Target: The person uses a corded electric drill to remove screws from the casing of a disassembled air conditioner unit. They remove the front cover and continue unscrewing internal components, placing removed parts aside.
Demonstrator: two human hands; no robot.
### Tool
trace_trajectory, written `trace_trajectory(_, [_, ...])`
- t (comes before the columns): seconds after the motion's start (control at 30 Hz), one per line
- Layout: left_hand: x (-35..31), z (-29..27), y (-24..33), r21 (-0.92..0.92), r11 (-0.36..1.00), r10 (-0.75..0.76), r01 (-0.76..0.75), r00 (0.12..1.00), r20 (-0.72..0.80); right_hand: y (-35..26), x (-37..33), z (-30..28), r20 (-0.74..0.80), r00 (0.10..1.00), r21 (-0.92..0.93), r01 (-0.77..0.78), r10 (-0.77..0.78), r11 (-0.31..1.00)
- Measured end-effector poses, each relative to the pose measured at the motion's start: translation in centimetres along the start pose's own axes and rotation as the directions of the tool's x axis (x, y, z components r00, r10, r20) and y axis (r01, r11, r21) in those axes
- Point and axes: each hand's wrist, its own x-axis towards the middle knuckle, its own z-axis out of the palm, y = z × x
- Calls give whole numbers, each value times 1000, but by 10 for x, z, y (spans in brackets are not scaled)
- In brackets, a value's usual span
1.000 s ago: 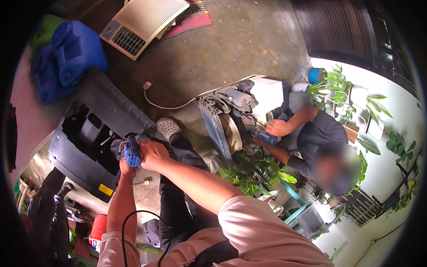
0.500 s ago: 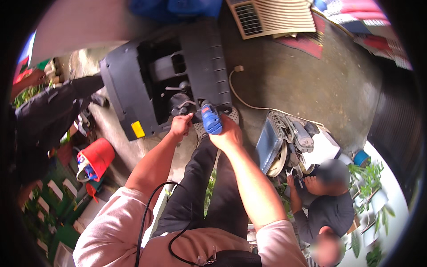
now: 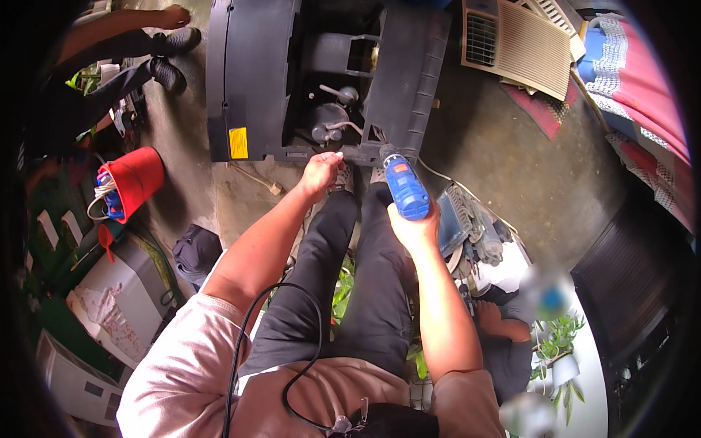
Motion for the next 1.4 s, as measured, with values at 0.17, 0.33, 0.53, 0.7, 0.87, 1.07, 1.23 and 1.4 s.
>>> trace_trajectory(0.17, [-20,7,-3,-97,995,-34,36,999,19,10,-39,-30,46,997,10,53,-54,999])
trace_trajectory(0.33, [-31,43,13,-256,959,-90,118,989,118,9,-101,-79,42,939,-116,344,-341,932])
trace_trajectory(0.53, [-35,85,46,-637,725,-82,262,951,298,-30,-139,-130,253,792,-239,607,-555,758])
trace_trajectory(0.7, [-44,81,71,-781,558,-26,280,947,321,-58,-137,-146,284,936,-20,223,-208,975])
trace_trajectory(0.87, [-44,69,88,-842,537,-1,48,998,56,-81,-121,-139,453,766,-137,565,-456,814])
trace_trajectory(1.07, [-34,-38,117,-950,151,-158,-274,942,-296,-137,-91,-101,585,701,-255,637,-409,727])
trace_trajectory(1.23, [-41,-116,135,-637,650,346,-416,907,-239,-199,-53,-116,550,758,-486,632,-350,604])
trace_trajectory(1.4, [-32,-82,166,-388,762,546,-518,837,-46,-248,69,-103,383,723,-256,681,-575,686])
